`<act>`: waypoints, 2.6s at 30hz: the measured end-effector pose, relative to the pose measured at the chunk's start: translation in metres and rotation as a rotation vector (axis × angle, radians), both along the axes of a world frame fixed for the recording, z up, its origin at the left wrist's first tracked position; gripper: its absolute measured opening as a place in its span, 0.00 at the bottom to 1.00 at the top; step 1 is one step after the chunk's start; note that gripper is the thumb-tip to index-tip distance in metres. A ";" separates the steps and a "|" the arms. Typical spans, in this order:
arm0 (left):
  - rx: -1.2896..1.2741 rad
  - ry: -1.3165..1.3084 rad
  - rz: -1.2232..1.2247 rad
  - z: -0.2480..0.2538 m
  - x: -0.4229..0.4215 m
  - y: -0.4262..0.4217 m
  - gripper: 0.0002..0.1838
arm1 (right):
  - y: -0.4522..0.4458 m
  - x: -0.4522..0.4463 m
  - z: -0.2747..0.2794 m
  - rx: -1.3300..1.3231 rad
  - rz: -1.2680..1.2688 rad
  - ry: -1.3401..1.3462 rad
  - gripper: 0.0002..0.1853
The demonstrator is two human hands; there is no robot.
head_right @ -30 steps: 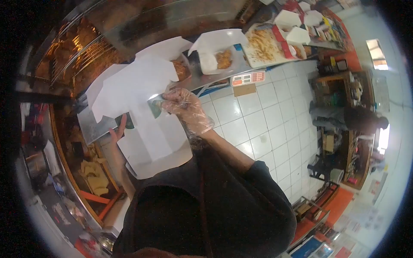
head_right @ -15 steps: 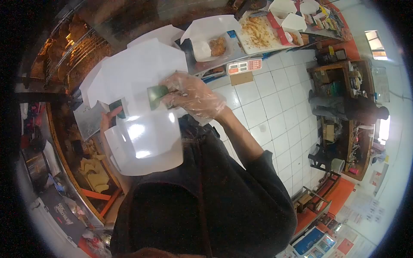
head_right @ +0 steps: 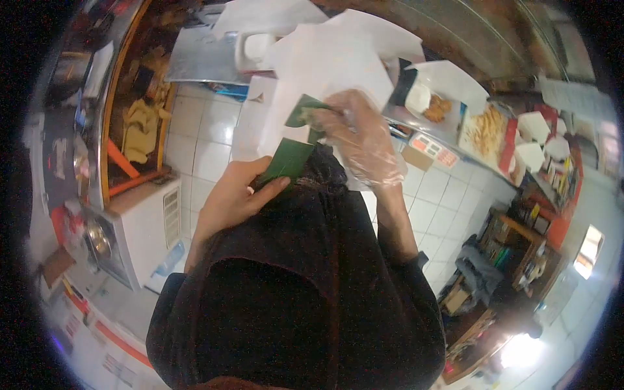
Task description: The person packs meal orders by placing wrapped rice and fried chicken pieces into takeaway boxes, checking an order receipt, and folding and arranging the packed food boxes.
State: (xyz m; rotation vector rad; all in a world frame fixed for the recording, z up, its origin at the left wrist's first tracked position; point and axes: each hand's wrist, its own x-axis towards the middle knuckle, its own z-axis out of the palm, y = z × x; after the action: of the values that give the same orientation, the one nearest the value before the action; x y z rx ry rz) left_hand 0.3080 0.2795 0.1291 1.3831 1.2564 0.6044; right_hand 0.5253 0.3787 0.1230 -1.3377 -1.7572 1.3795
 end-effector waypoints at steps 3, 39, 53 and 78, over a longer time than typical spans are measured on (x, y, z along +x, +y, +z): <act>-0.179 -0.247 0.149 -0.016 -0.001 -0.009 0.15 | -0.003 0.005 -0.003 -0.110 -0.018 0.168 0.10; -0.126 -0.207 -0.129 -0.027 0.006 0.004 0.11 | -0.045 0.003 0.000 0.219 0.160 -0.209 0.05; -0.109 -0.163 -0.291 -0.033 0.012 0.015 0.13 | -0.078 0.035 -0.001 -0.034 -0.066 -0.174 0.06; -0.208 -0.109 -0.508 -0.033 0.028 0.037 0.16 | -0.103 0.022 -0.017 0.049 -0.328 -0.246 0.08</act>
State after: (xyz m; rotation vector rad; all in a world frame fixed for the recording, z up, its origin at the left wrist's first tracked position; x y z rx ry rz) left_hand 0.3362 0.3163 0.0961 1.4001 0.8088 0.1871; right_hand 0.5474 0.2760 0.1063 -1.7372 -1.6147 1.0228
